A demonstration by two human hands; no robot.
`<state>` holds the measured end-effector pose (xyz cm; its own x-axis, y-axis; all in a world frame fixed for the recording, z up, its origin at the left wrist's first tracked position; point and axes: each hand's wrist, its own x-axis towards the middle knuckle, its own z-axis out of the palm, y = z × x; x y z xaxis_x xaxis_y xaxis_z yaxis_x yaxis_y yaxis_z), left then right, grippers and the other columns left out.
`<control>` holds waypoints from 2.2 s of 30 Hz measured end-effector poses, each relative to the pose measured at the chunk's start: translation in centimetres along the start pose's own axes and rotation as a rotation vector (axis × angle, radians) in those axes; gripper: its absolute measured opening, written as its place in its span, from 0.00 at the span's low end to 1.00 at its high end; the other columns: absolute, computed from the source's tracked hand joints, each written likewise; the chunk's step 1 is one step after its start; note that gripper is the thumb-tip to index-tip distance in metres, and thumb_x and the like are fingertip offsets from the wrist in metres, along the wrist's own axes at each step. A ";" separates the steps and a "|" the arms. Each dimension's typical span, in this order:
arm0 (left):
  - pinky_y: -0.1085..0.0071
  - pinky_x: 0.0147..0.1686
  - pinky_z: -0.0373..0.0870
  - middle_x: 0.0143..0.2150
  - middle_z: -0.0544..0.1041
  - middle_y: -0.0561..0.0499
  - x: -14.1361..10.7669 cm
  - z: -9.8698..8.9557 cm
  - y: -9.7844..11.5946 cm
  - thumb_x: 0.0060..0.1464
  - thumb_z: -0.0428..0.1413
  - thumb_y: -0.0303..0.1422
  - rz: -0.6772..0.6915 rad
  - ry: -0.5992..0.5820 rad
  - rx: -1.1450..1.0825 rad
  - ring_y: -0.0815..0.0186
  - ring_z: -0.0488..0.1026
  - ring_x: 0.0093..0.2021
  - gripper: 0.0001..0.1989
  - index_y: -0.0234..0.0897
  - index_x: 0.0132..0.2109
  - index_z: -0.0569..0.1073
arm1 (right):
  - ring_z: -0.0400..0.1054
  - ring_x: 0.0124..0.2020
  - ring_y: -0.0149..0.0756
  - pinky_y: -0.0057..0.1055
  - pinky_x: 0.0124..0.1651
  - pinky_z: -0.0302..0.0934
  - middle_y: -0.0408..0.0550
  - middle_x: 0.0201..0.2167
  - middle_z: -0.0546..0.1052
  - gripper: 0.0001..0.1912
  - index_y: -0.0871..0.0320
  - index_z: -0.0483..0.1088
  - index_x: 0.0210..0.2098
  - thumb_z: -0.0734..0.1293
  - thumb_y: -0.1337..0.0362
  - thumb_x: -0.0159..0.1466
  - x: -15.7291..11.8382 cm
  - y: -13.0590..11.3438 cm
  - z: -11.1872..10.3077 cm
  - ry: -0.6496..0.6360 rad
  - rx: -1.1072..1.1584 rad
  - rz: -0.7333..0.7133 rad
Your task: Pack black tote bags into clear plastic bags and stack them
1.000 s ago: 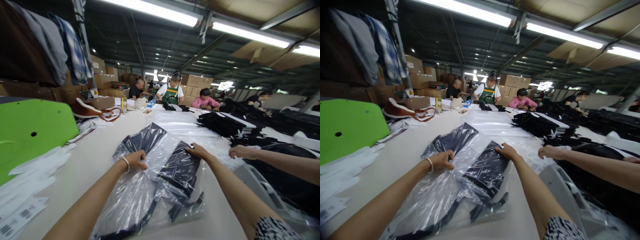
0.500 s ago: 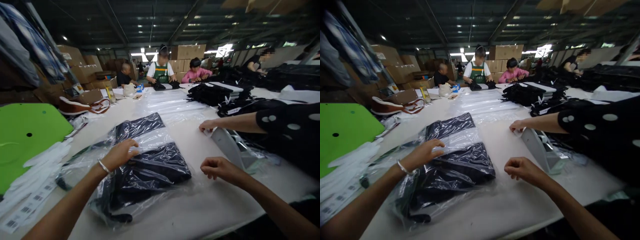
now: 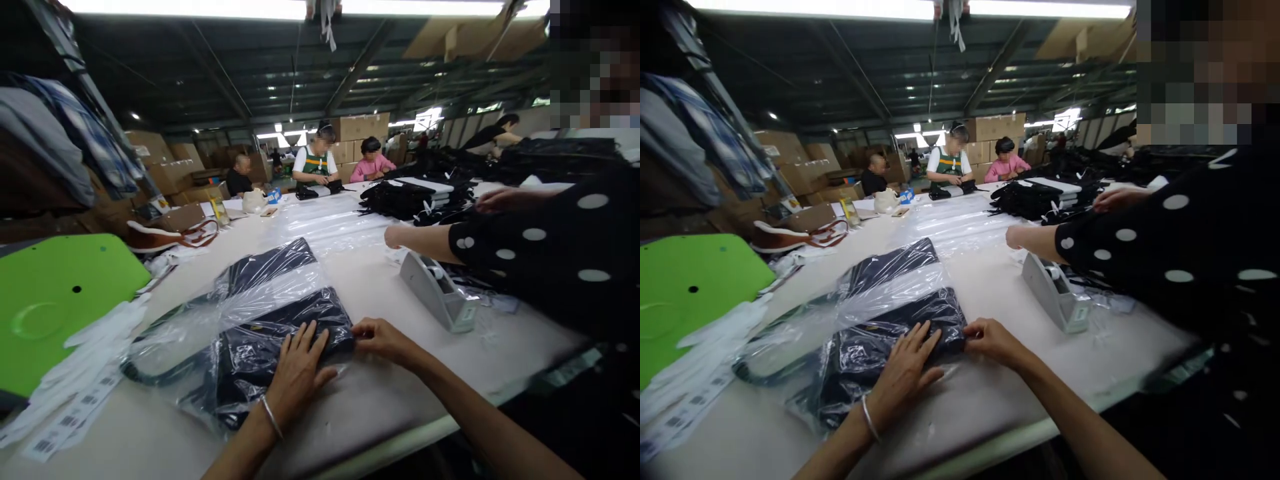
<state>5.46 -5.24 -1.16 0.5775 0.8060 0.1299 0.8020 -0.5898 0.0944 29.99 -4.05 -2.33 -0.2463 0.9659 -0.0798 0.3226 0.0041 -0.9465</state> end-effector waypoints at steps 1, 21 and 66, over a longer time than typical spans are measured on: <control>0.44 0.64 0.58 0.69 0.62 0.39 0.2 0.0 0.2 0.58 0.59 0.40 0.011 0.059 -0.010 0.48 0.57 0.69 0.30 0.40 0.66 0.63 | 0.71 0.38 0.39 0.30 0.42 0.64 0.47 0.37 0.79 0.15 0.58 0.81 0.37 0.71 0.60 0.51 0.1 0.2 0.1 0.004 -0.012 -0.014; 0.58 0.48 0.72 0.46 0.76 0.43 2.0 2.8 4.3 0.60 0.56 0.32 -0.020 0.240 0.051 0.54 0.73 0.47 0.21 0.34 0.59 0.69 | 0.66 0.17 0.27 0.23 0.23 0.64 0.41 0.17 0.72 0.07 0.61 0.70 0.27 0.69 0.64 0.51 0.6 -1.9 0.4 -0.085 0.269 0.356; 0.63 0.42 0.70 0.43 0.80 0.48 -0.8 1.8 -2.6 0.63 0.45 0.23 0.335 0.737 0.026 0.61 0.75 0.40 0.16 0.36 0.52 0.71 | 0.73 0.39 0.44 0.33 0.41 0.61 0.50 0.33 0.81 0.12 0.56 0.78 0.33 0.69 0.55 0.55 -11.0 -4.2 -15.8 0.908 -0.370 0.197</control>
<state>3.20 -4.33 -3.28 0.5465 0.3412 0.7648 0.6125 -0.7856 -0.0872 45.83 -10.61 7.44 0.5839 0.7892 0.1901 0.5846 -0.2463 -0.7730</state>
